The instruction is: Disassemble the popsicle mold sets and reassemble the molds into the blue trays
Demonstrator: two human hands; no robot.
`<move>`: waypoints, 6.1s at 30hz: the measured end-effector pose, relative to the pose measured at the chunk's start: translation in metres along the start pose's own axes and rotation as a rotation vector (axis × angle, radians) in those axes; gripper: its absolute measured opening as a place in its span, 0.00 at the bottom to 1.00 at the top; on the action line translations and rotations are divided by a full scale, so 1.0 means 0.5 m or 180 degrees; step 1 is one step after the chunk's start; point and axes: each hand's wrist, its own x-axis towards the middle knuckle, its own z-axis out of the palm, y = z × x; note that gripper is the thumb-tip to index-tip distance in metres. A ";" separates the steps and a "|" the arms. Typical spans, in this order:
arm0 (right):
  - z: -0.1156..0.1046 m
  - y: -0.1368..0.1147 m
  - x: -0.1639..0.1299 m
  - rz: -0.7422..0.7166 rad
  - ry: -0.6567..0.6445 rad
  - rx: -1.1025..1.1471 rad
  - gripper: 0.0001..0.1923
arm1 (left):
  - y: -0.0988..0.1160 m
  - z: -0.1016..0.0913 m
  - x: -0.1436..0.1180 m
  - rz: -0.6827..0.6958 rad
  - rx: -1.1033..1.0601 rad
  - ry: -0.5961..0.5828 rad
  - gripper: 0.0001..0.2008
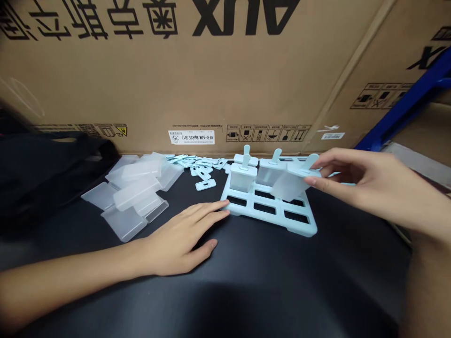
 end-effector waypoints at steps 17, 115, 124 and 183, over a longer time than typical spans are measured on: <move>0.046 -0.043 0.005 -0.0564 -0.0716 0.0455 0.17 | 0.012 -0.004 0.000 0.0031 0.0137 0.0043 0.22; 0.133 -0.149 -0.045 -0.1273 -0.1915 -0.0609 0.13 | -0.236 -0.240 0.208 -0.1073 0.2320 -0.1334 0.11; 0.132 -0.147 -0.045 -0.1219 -0.1956 -0.0555 0.13 | -0.238 -0.231 0.213 -0.0893 0.2430 -0.1344 0.08; 0.197 -0.209 -0.089 -0.2121 -0.1671 0.0939 0.04 | -0.030 -0.215 -0.107 -0.1495 0.2922 0.0341 0.26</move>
